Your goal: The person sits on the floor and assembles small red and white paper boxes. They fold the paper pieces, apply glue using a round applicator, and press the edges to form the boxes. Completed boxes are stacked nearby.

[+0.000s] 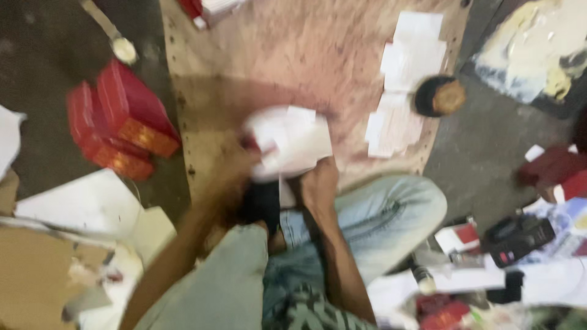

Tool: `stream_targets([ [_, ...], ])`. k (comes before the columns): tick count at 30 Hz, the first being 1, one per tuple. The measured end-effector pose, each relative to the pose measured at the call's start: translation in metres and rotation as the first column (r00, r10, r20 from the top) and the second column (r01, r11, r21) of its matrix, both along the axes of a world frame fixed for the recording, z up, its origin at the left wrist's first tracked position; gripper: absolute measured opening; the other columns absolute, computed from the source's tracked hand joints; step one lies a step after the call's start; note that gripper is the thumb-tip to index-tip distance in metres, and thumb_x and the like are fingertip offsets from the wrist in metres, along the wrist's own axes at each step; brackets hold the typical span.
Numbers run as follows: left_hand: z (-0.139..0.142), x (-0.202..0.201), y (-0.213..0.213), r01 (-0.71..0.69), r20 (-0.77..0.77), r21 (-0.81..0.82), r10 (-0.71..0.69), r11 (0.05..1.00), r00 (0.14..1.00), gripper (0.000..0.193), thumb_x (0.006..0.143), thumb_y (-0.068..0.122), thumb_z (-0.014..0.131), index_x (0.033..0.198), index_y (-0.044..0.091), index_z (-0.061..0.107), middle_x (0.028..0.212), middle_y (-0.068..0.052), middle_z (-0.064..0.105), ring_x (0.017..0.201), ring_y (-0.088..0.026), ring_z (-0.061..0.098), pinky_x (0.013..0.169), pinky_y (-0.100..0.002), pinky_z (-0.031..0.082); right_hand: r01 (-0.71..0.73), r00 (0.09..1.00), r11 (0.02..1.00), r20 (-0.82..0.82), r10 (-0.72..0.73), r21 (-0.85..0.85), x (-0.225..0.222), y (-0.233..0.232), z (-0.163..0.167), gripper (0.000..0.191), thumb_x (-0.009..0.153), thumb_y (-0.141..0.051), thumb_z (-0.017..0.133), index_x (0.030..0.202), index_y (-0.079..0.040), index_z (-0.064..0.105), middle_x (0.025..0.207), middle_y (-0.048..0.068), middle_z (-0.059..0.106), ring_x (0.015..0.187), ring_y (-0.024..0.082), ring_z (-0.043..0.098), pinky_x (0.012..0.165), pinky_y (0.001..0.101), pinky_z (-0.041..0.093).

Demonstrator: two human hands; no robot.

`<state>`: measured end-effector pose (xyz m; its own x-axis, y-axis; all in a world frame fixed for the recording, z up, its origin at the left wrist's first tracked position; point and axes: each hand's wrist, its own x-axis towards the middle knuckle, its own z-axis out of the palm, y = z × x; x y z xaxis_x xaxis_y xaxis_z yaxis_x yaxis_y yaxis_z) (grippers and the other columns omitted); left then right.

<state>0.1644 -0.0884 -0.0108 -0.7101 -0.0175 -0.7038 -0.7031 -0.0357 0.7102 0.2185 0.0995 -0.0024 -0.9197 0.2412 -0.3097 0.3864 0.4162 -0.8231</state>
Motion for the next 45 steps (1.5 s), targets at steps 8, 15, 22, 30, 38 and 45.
stream_targets([
  [8, -0.008, 0.011, 0.010, 0.203, -0.236, -0.160, -0.237, 0.966, 0.942, 0.057, 0.080, 0.019, 0.080, 0.129, -0.006, 0.066, 0.115, -0.015, 0.072, 0.100, -0.024, 0.068, 0.084, -0.036, 0.055, -0.024, 0.998, 0.995, 0.059, 0.018, 0.100, -0.012, 0.003, -0.011, 0.042, 0.099, -0.020, 0.043, 0.124, 0.007, 0.064, 0.117, 0.025, 0.068, 0.107, 0.038, 0.067, 0.095, 0.0444, 0.053],
  [15, -0.022, 0.018, 0.005, 0.203, -0.231, -0.196, -0.246, 0.959, 0.941, 0.056, 0.080, 0.019, 0.081, 0.128, -0.004, 0.067, 0.109, -0.016, 0.073, 0.099, -0.026, 0.069, 0.085, -0.037, 0.053, -0.018, 1.000, 0.978, 0.007, 0.017, 0.206, -0.010, 0.003, -0.011, 0.041, 0.110, -0.024, 0.039, 0.126, 0.005, 0.064, 0.121, 0.026, 0.065, 0.113, 0.040, 0.062, 0.099, 0.0456, 0.048],
  [22, -0.030, 0.046, 0.006, 0.238, -0.263, -0.375, -0.349, 0.896, 0.899, 0.060, 0.076, 0.018, 0.085, 0.125, -0.007, 0.062, 0.105, -0.018, 0.072, 0.097, -0.030, 0.068, 0.083, -0.040, 0.052, -0.024, 0.992, 0.997, -0.119, 0.033, 0.069, 0.000, 0.008, -0.023, 0.044, 0.108, -0.025, 0.042, 0.132, 0.008, 0.059, 0.129, 0.027, 0.065, 0.121, 0.038, 0.062, 0.106, 0.0415, 0.047],
  [30, -0.019, 0.002, -0.006, 0.253, -0.361, -0.335, -0.372, 0.908, 0.855, 0.047, 0.081, 0.015, 0.084, 0.119, -0.007, 0.066, 0.102, -0.016, 0.073, 0.093, -0.027, 0.068, 0.079, -0.038, 0.053, -0.082, 0.993, 0.958, 0.106, 0.054, 0.276, -0.006, 0.003, -0.013, 0.036, 0.104, -0.019, 0.045, 0.125, 0.004, 0.064, 0.121, 0.025, 0.066, 0.112, 0.041, 0.065, 0.097, 0.0427, 0.051],
  [38, -0.005, -0.013, -0.012, 0.231, -0.373, -0.353, -0.363, 0.907, 0.854, 0.035, 0.085, 0.012, 0.082, 0.114, -0.006, 0.070, 0.100, -0.015, 0.074, 0.088, -0.024, 0.069, 0.075, -0.037, 0.055, 0.026, 0.993, 0.996, -0.113, -0.017, 0.080, -0.025, -0.007, 0.016, 0.029, 0.109, -0.016, 0.051, 0.127, 0.002, 0.064, 0.116, 0.022, 0.068, 0.106, 0.037, 0.067, 0.094, 0.0438, 0.053],
  [45, 0.010, -0.026, -0.032, -0.409, 0.130, 0.293, 0.387, 0.864, 0.913, 0.039, 0.080, 0.003, 0.076, 0.118, 0.000, 0.065, 0.106, -0.010, 0.074, 0.092, -0.020, 0.074, 0.082, -0.034, 0.061, -0.054, 0.958, 0.985, -0.271, 0.097, 0.163, -0.028, -0.010, 0.038, 0.030, 0.094, -0.010, 0.071, 0.123, 0.000, 0.067, 0.112, 0.018, 0.070, 0.100, 0.033, 0.071, 0.088, 0.0386, 0.057],
])
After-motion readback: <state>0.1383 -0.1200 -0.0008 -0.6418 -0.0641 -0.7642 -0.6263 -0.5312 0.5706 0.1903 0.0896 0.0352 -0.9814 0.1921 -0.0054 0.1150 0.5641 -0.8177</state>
